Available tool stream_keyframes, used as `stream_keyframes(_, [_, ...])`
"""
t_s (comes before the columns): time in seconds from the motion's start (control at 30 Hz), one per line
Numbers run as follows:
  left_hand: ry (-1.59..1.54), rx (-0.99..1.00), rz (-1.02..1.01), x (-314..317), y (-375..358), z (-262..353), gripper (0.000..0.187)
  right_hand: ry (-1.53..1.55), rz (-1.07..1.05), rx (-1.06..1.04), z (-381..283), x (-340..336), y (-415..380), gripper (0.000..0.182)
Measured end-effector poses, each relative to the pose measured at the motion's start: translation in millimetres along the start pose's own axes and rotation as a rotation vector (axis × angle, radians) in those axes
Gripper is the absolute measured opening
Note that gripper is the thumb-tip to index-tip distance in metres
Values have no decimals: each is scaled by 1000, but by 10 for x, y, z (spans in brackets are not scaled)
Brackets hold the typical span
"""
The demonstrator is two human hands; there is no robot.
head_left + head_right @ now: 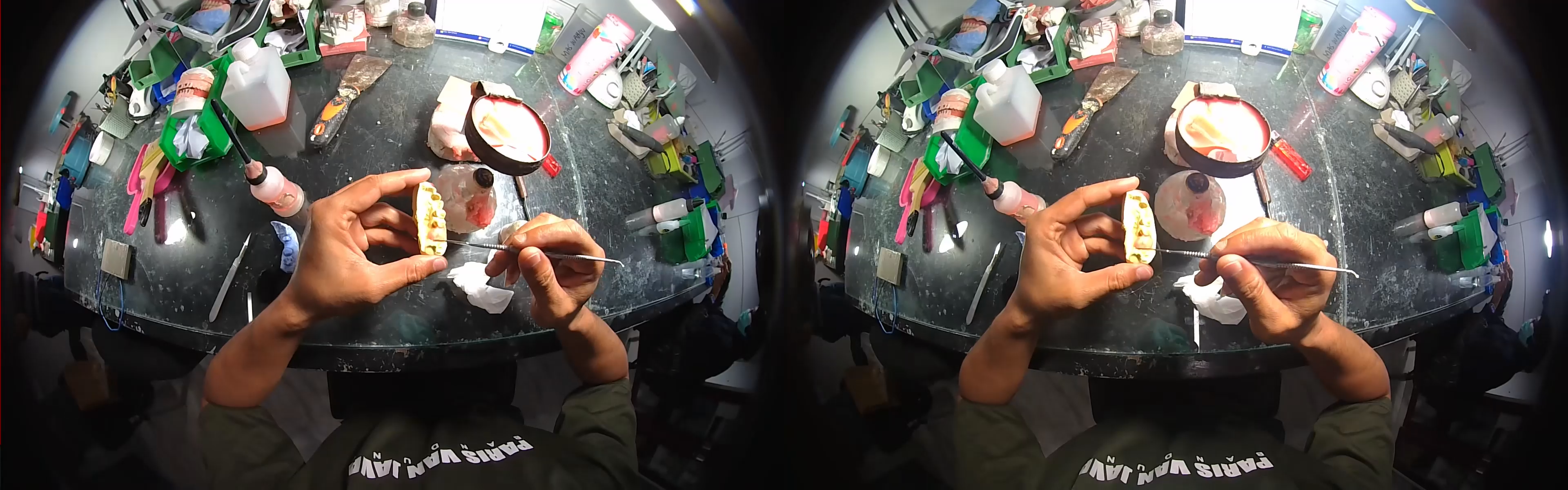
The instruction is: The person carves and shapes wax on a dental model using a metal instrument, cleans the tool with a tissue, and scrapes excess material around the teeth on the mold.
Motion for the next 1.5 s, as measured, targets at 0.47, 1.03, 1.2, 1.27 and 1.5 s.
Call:
stream_keyframes(0.47, [-5, 9, -13, -7, -5, 20, 80, -15, -42, 0, 9, -17, 13, 6])
stream_keyframes(1.03, [300, 303, 33, 10, 6, -4, 70, -189, 66, -159, 26, -44, -17, 17])
stream_keyframes(1.2, [366, 375, 3, 16, 5, -16, 71, -306, 43, -215, 58, -46, -19, 29])
stream_keyframes(1.27, [363, 377, 1, 22, 6, -17, 71, -315, 44, -211, 77, -49, -22, 29])
stream_keyframes(1.5, [371, 383, 1, 33, 1, -15, 71, -337, 25, -206, 74, -52, -20, 28])
Point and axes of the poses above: each hand's wrist, its own y-axis towards the middle knuckle, its own x-axis out of the palm, z = x × y, the point moved 1 cm from there along y, towards the middle knuckle, and after that the axes turned 14 degrees about -y, right-handed, at the moved point
